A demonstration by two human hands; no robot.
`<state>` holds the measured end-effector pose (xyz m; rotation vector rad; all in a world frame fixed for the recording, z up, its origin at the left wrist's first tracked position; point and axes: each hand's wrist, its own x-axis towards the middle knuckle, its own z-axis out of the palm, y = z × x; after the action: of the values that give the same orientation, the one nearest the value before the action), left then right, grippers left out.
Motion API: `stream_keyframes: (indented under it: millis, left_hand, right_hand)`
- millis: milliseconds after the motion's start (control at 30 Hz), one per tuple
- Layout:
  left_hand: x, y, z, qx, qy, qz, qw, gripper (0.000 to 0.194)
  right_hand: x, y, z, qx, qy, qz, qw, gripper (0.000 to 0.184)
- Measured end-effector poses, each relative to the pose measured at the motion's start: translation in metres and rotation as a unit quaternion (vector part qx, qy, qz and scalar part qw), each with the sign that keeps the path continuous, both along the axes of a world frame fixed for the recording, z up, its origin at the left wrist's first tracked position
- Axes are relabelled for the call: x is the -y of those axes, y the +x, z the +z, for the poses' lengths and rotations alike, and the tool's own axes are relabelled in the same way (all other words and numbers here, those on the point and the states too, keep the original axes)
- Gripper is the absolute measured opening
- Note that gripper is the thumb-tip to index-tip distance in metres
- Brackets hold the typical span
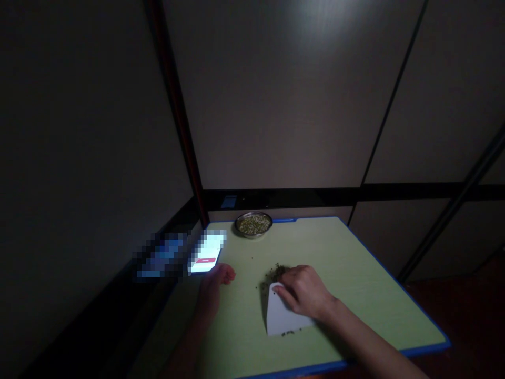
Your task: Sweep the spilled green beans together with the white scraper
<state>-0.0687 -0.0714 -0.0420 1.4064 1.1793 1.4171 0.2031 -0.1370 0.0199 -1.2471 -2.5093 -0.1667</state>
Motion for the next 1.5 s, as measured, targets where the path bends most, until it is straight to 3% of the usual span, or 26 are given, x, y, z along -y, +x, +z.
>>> stream_keyframes:
  millis: [200,467,733,1100,1500]
  left_hand:
    - [-0.009,-0.002,-0.006,0.037,-0.024,0.009,0.999,0.042]
    - [-0.009,0.002,-0.009,0.061,-0.015,0.03,0.998,0.043]
    - [-0.006,0.005,-0.004,0.05,-0.034,0.051,0.997,0.035]
    - [-0.004,0.006,0.008,0.05,-0.054,0.026,0.997,0.031]
    - [0.001,0.005,0.009,0.112,-0.06,0.038,0.991,0.03]
  right_hand:
    - [0.003,0.0,-0.009,0.0,0.006,0.0,1.0,0.035]
    - [0.011,0.004,-0.007,-0.009,-0.018,-0.002,1.0,0.036]
    - [0.023,0.01,-0.009,-0.016,-0.042,-0.02,0.999,0.04]
    - [0.036,0.014,-0.01,-0.021,-0.058,-0.047,0.997,0.039]
    - [0.036,0.014,-0.008,-0.027,-0.094,-0.066,0.993,0.042]
